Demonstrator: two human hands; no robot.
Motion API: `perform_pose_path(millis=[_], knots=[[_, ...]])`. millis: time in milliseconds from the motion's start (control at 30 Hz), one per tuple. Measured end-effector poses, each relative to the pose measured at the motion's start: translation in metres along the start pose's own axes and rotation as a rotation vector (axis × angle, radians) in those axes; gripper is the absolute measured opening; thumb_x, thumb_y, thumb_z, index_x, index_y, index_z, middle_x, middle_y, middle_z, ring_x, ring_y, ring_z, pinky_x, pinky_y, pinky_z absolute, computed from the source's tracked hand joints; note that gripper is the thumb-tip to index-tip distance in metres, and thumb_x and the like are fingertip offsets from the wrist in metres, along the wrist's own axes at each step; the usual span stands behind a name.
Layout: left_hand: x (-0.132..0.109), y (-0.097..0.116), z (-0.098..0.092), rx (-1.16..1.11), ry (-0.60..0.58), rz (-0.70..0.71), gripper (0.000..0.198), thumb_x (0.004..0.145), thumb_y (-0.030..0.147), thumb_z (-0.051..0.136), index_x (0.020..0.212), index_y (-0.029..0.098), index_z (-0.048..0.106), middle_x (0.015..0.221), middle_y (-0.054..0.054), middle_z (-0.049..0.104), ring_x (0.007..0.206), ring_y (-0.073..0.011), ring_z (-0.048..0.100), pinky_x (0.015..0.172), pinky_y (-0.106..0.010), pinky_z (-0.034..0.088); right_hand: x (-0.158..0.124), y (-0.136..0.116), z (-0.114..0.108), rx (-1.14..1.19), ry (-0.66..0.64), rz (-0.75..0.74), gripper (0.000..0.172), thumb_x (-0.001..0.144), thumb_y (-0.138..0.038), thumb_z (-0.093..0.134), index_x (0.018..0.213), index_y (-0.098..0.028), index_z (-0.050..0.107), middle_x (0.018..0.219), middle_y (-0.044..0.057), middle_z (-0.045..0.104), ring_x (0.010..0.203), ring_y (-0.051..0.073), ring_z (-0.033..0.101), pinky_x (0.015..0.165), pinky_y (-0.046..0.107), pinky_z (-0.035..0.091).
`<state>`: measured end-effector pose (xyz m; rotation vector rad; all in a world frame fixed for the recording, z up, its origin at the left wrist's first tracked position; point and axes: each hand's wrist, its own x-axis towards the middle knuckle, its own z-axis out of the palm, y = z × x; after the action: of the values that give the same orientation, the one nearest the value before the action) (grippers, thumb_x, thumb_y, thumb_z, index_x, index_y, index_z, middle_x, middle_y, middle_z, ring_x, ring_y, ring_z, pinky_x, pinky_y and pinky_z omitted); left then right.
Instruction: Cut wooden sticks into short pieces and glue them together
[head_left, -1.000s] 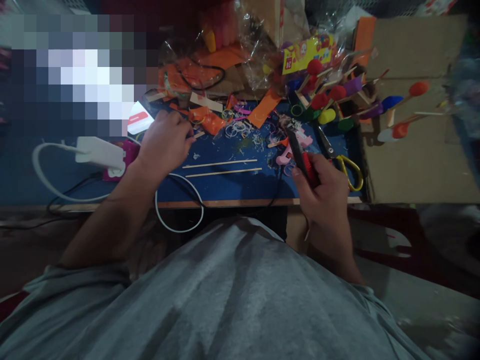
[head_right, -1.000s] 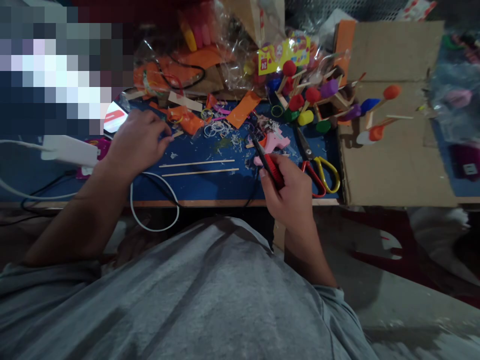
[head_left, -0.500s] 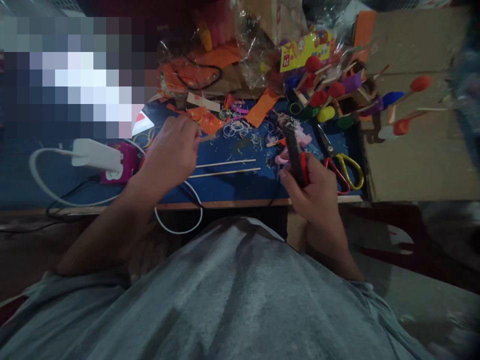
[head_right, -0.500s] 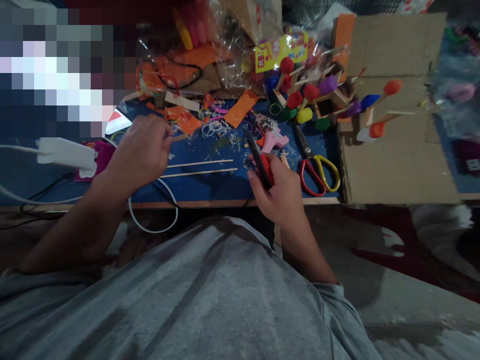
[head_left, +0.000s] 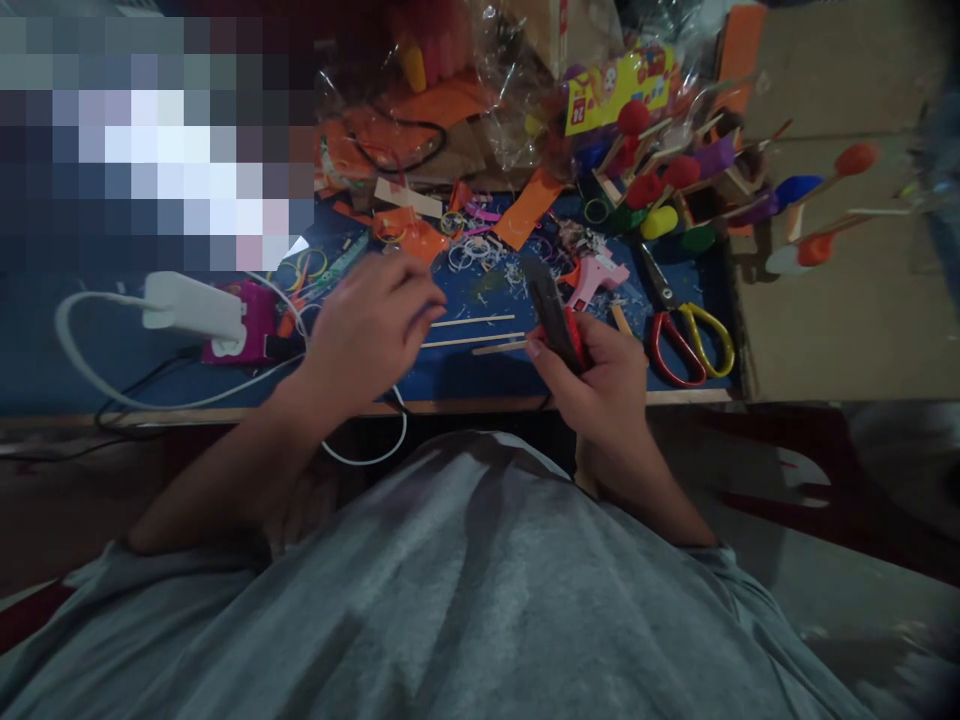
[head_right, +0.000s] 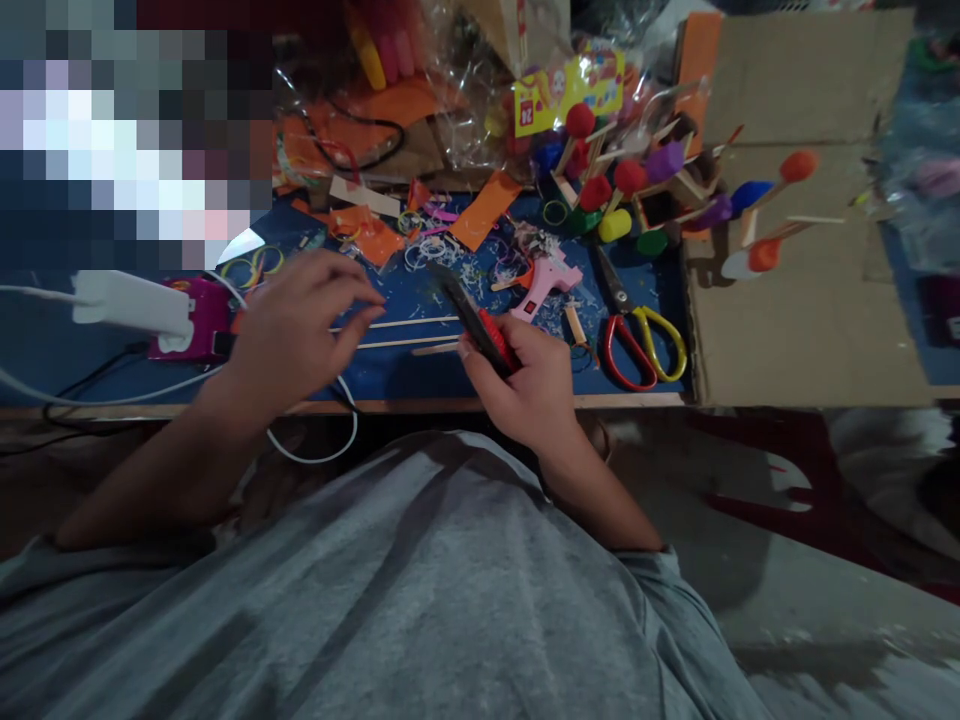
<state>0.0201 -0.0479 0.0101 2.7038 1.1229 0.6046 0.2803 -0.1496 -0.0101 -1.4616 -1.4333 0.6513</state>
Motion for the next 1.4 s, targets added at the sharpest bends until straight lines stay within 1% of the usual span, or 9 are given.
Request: perform_pose_path(millis=[133, 233, 333, 433, 533, 833, 1000, 1200, 1400], knots=[[0.005, -0.037, -0.003, 0.236, 0.008, -0.130, 0.028, 0.117, 0.045, 0.060, 0.122, 0.026, 0.080, 0.129, -0.010, 0.076, 0.120, -0.0302, 0.068, 0.103, -0.055, 0.060, -0.003, 0.006, -0.009, -0.077, 0.039, 0.038, 0.018, 0.094, -0.035, 0.074, 0.080, -0.024, 0.070, 0.067, -0.003, 0.062, 0.061, 0.015, 0.051, 0.060, 0.031, 0.040], [0.006, -0.045, -0.006, 0.312, -0.055, -0.208, 0.039, 0.119, 0.046, 0.049, 0.128, 0.025, 0.081, 0.134, -0.012, 0.073, 0.125, -0.0315, 0.067, 0.102, -0.057, 0.058, -0.008, 0.010, -0.010, -0.155, 0.056, 0.089, 0.024, 0.093, -0.038, 0.074, 0.075, -0.024, 0.065, 0.064, -0.004, 0.057, 0.059, 0.014, 0.047, 0.060, 0.032, 0.037], [0.005, -0.033, -0.005, 0.278, -0.104, -0.216, 0.038, 0.119, 0.048, 0.050, 0.122, 0.024, 0.080, 0.129, -0.013, 0.073, 0.124, -0.0322, 0.069, 0.101, -0.055, 0.058, -0.011, 0.010, -0.009, -0.164, 0.052, 0.139, 0.022, 0.091, -0.038, 0.074, 0.076, -0.024, 0.066, 0.065, -0.004, 0.062, 0.060, 0.014, 0.051, 0.061, 0.032, 0.041], [0.000, -0.012, 0.004, 0.128, -0.184, -0.053, 0.026, 0.115, 0.041, 0.060, 0.107, 0.023, 0.077, 0.120, -0.010, 0.076, 0.116, -0.0298, 0.072, 0.100, -0.048, 0.061, -0.011, 0.008, -0.010, -0.172, 0.054, 0.157, 0.019, 0.089, -0.037, 0.074, 0.076, -0.024, 0.069, 0.065, -0.003, 0.064, 0.060, 0.015, 0.053, 0.061, 0.031, 0.042], [-0.007, 0.003, 0.018, 0.091, -0.286, 0.053, 0.019, 0.112, 0.032, 0.065, 0.112, 0.019, 0.078, 0.116, -0.012, 0.077, 0.108, -0.0320, 0.073, 0.097, -0.048, 0.062, -0.011, 0.008, -0.015, -0.208, 0.069, 0.156, 0.014, 0.087, -0.036, 0.076, 0.080, -0.023, 0.075, 0.065, -0.003, 0.067, 0.060, 0.015, 0.054, 0.061, 0.031, 0.043], [-0.014, 0.002, 0.039, 0.159, -0.203, 0.070, 0.027, 0.115, 0.024, 0.059, 0.108, 0.016, 0.084, 0.116, -0.013, 0.080, 0.106, -0.0318, 0.072, 0.092, -0.048, 0.059, -0.016, 0.009, -0.002, -0.222, -0.075, 0.154, 0.021, 0.092, -0.040, 0.074, 0.078, -0.023, 0.071, 0.070, 0.002, 0.075, 0.062, 0.019, 0.064, 0.061, 0.032, 0.042], [-0.027, 0.004, 0.032, 0.222, -0.161, 0.017, 0.023, 0.115, 0.021, 0.058, 0.108, 0.019, 0.079, 0.115, -0.012, 0.080, 0.109, -0.0339, 0.071, 0.091, -0.052, 0.054, -0.018, 0.008, 0.005, -0.230, -0.146, 0.153, 0.022, 0.093, -0.040, 0.075, 0.079, -0.023, 0.071, 0.069, 0.001, 0.072, 0.062, 0.017, 0.062, 0.060, 0.030, 0.039], [-0.043, 0.002, 0.019, 0.156, -0.167, -0.055, 0.024, 0.115, 0.025, 0.056, 0.108, 0.025, 0.079, 0.113, -0.011, 0.081, 0.109, -0.0341, 0.070, 0.094, -0.055, 0.053, -0.015, 0.010, 0.012, -0.307, -0.266, 0.084, 0.034, 0.092, -0.032, 0.080, 0.072, -0.026, 0.052, 0.063, -0.003, 0.059, 0.059, 0.016, 0.050, 0.062, 0.031, 0.033], [-0.044, 0.013, 0.024, 0.033, -0.178, -0.016, 0.026, 0.114, 0.033, 0.065, 0.127, 0.020, 0.083, 0.121, -0.013, 0.081, 0.114, -0.0359, 0.071, 0.099, -0.055, 0.056, -0.013, 0.010, 0.020, -0.342, -0.285, -0.009, 0.025, 0.095, -0.021, 0.078, 0.081, -0.026, 0.058, 0.083, 0.002, 0.068, 0.078, 0.021, 0.063, 0.071, 0.033, 0.042]])
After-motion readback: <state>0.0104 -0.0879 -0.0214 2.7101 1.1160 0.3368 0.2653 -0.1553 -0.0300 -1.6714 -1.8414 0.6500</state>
